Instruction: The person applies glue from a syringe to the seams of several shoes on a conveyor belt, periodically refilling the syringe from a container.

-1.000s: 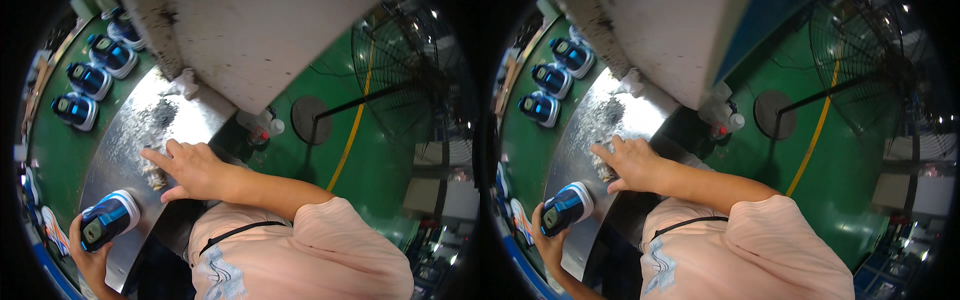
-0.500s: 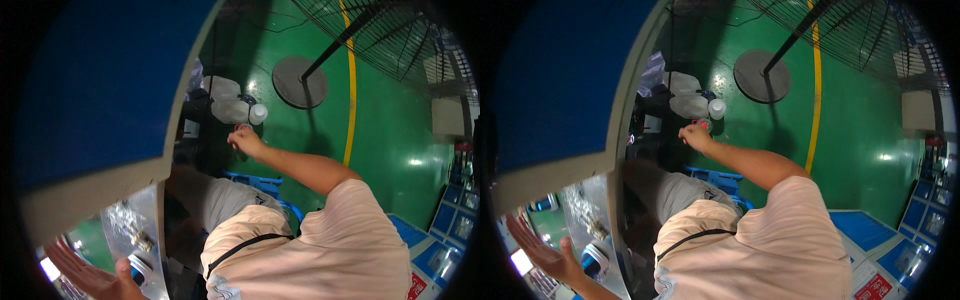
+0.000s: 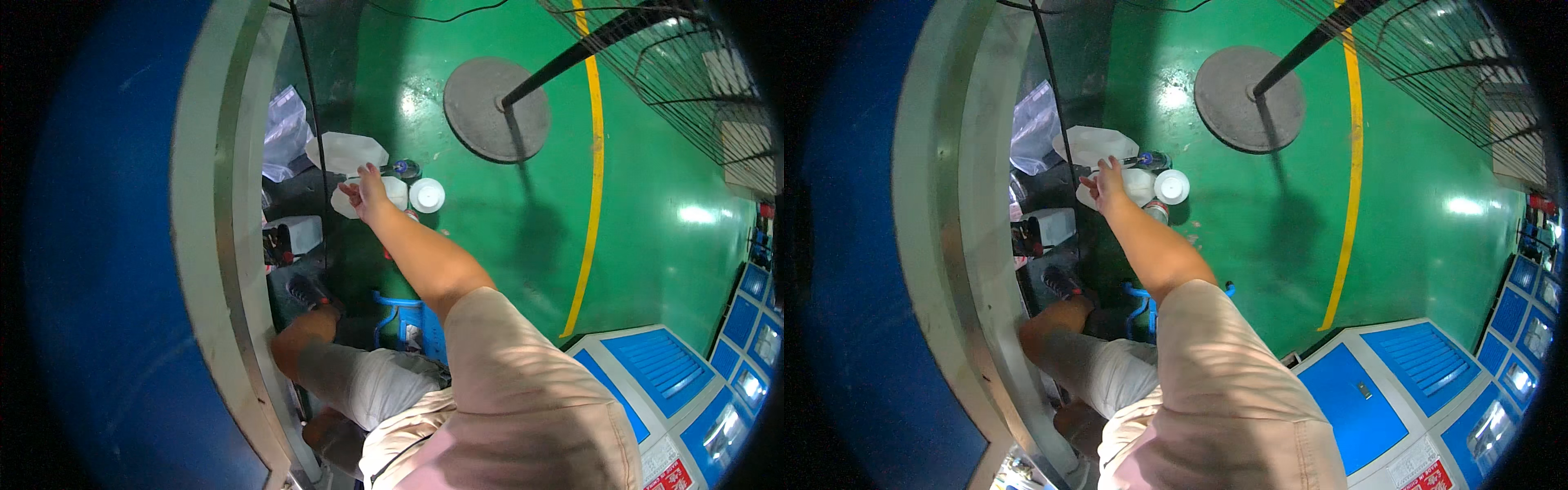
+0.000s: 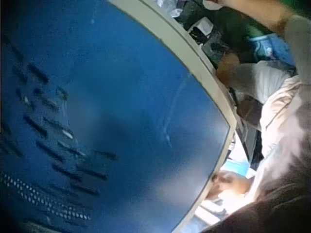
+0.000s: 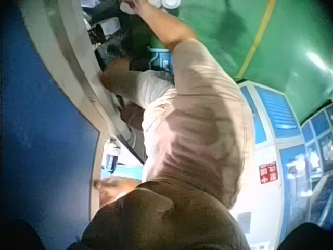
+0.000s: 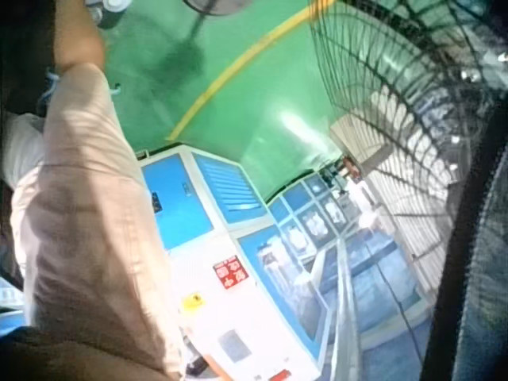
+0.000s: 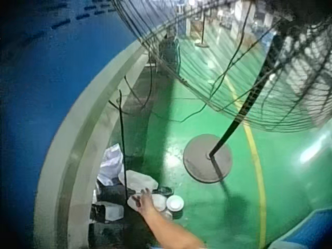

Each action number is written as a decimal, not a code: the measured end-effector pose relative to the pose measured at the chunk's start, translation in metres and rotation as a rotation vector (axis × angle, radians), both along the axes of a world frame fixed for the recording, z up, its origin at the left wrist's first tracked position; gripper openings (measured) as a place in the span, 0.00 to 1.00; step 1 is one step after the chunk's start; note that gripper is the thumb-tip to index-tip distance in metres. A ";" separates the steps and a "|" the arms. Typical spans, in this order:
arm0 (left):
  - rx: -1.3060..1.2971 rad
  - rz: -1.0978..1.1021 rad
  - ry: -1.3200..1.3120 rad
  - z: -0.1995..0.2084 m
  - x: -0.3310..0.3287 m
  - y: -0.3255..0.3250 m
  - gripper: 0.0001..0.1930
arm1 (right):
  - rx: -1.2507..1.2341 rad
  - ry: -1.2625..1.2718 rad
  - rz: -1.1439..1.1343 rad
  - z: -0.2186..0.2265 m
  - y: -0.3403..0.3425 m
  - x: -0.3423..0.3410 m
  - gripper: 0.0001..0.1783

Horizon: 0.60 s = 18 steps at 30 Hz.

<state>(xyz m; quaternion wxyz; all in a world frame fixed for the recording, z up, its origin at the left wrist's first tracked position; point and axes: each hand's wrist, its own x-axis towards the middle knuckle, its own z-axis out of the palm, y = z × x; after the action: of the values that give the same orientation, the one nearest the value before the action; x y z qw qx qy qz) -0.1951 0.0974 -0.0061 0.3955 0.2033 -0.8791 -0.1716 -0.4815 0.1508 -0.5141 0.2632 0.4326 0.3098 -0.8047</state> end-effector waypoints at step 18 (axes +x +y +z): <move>-0.019 0.082 -0.049 -0.005 -0.011 0.004 0.45 | 0.431 0.163 0.068 -0.027 -0.022 -0.018 0.10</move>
<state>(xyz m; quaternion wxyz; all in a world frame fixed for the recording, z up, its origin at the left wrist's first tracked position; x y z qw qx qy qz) -0.2059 0.1011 -0.0110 0.3825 0.2395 -0.8810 -0.1417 -0.4995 0.1291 -0.5411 0.1658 0.4016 0.5093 -0.7429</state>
